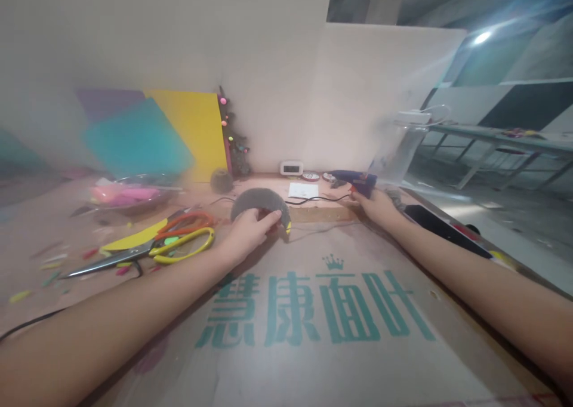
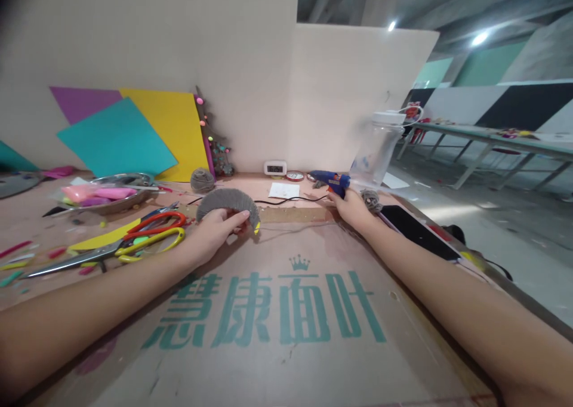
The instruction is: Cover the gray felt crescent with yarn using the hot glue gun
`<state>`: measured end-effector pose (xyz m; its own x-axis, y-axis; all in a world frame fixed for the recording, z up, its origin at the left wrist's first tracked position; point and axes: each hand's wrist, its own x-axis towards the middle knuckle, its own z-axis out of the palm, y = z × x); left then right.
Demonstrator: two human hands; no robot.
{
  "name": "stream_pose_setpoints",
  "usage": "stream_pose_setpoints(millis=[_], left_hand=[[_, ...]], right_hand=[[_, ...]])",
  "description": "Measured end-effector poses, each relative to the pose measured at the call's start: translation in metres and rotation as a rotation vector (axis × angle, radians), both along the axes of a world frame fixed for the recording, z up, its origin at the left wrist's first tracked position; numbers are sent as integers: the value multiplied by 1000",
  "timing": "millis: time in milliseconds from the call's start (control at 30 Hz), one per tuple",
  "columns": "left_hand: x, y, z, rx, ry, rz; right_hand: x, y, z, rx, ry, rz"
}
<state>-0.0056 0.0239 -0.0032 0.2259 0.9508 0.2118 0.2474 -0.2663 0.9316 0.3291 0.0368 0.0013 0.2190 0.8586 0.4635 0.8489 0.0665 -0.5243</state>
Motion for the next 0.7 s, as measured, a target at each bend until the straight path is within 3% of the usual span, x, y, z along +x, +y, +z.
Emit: stream_pose_setpoints(millis=[267,700], left_hand=[[-1,7,-6,29,86,-52],[-1,5,-4,8,147,-62]], right_hand=[[-4,-2,5,8,-97,133],[3,16,-14,47,-74,107]])
